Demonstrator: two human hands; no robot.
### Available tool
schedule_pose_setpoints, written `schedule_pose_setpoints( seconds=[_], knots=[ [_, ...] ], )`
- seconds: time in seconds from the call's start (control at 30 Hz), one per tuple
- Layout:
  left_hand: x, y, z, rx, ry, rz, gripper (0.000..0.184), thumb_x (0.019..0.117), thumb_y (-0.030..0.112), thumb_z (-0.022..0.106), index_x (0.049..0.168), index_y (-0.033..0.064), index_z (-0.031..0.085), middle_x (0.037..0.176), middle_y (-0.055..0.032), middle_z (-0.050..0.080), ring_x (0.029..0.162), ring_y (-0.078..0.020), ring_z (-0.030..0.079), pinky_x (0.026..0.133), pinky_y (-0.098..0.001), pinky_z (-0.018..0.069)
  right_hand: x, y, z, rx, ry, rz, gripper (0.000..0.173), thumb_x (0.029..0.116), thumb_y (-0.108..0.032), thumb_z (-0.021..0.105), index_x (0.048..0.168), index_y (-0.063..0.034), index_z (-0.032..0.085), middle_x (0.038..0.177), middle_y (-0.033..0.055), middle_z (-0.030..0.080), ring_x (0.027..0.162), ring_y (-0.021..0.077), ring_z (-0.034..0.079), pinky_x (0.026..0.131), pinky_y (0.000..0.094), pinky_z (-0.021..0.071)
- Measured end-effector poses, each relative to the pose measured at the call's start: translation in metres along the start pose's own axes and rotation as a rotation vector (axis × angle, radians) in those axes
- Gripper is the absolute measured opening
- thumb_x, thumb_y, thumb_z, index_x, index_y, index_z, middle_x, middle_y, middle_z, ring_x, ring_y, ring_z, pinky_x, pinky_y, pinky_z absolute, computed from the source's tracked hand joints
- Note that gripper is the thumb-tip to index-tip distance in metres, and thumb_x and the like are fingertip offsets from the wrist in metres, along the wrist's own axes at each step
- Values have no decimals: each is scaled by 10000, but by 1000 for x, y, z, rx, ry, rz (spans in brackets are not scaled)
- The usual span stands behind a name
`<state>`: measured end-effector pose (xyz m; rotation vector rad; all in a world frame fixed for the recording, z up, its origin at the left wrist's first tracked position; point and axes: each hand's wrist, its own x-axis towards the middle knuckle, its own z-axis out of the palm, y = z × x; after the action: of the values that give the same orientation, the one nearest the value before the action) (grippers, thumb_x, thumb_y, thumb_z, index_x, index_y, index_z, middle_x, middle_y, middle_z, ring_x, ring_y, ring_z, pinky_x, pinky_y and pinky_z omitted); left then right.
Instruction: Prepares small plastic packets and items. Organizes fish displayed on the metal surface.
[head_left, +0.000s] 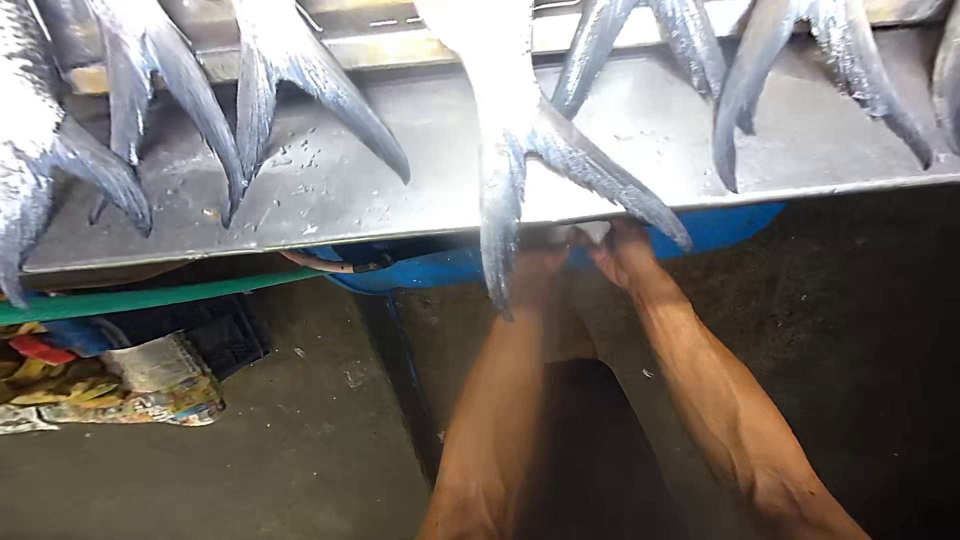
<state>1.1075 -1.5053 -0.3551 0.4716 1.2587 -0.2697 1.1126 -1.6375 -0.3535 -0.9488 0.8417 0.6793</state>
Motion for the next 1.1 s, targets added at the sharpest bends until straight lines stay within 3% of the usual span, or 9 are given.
schedule_pose_setpoints(
  seconds=[0.1,0.27,0.47,0.6,0.67,0.73,0.83,0.97,1.1],
  knots=[
    [10,-5,1,-207,-105,14,556,1091,512,141,1295,124,483,1153,-117,591,1029,-259,611,876,-460,551,11,-3,1,291,164,14,293,1133,-228,291,1193,-48,513,931,123,686,735,194,712,643,317,616],
    [7,-1,6,80,-118,89,244,1104,138,338,1291,110,492,1155,-65,596,1038,-188,608,917,-370,538,16,-19,12,113,333,-74,239,1124,-159,345,1271,-24,477,916,158,697,656,231,712,544,349,603],
    [21,-7,14,381,112,205,302,1081,176,477,1336,19,514,1148,-171,643,946,-279,682,794,-428,605,13,-39,25,-496,279,-82,295,1075,-103,498,1313,67,530,908,153,668,616,151,667,567,293,589],
    [17,-9,22,547,199,181,278,1072,202,515,1249,-10,553,969,-184,684,764,-273,709,660,-397,617,18,-43,28,-995,223,26,358,1061,-166,555,1353,41,570,1093,206,680,772,208,675,731,360,575],
    [17,-6,30,599,223,191,257,1076,173,498,1226,-30,547,901,-192,697,690,-274,715,602,-387,616,29,-41,24,-1203,195,-24,363,1071,-217,535,1321,38,600,1043,196,683,765,215,662,742,371,562],
    [9,-4,31,656,231,175,259,1082,160,483,1256,-27,525,889,-189,688,660,-260,706,582,-366,611,32,-36,18,-1398,147,-99,400,1088,-234,486,1354,44,594,1221,254,662,1035,331,679,960,493,518],
    [-1,4,45,808,188,188,323,1095,156,431,1382,9,435,982,-173,702,705,-235,708,620,-345,599,44,-18,4,-1517,213,-321,456,1066,-263,484,1401,33,577,1431,295,553,1376,456,488,1141,629,351],
    [-1,-1,42,755,134,192,320,1088,140,448,1374,-5,448,1021,-191,690,749,-252,709,655,-362,600,49,-11,-1,-1489,291,-431,451,1042,-246,510,1375,47,595,1426,297,558,1396,456,469,1146,625,347],
    [-1,-1,40,718,91,211,252,1092,111,418,1304,-18,465,948,-164,712,736,-233,720,649,-338,601,49,-17,0,-1390,207,-209,446,1059,-197,503,1409,76,547,1418,301,558,1352,399,526,1148,550,376]
  ],
)
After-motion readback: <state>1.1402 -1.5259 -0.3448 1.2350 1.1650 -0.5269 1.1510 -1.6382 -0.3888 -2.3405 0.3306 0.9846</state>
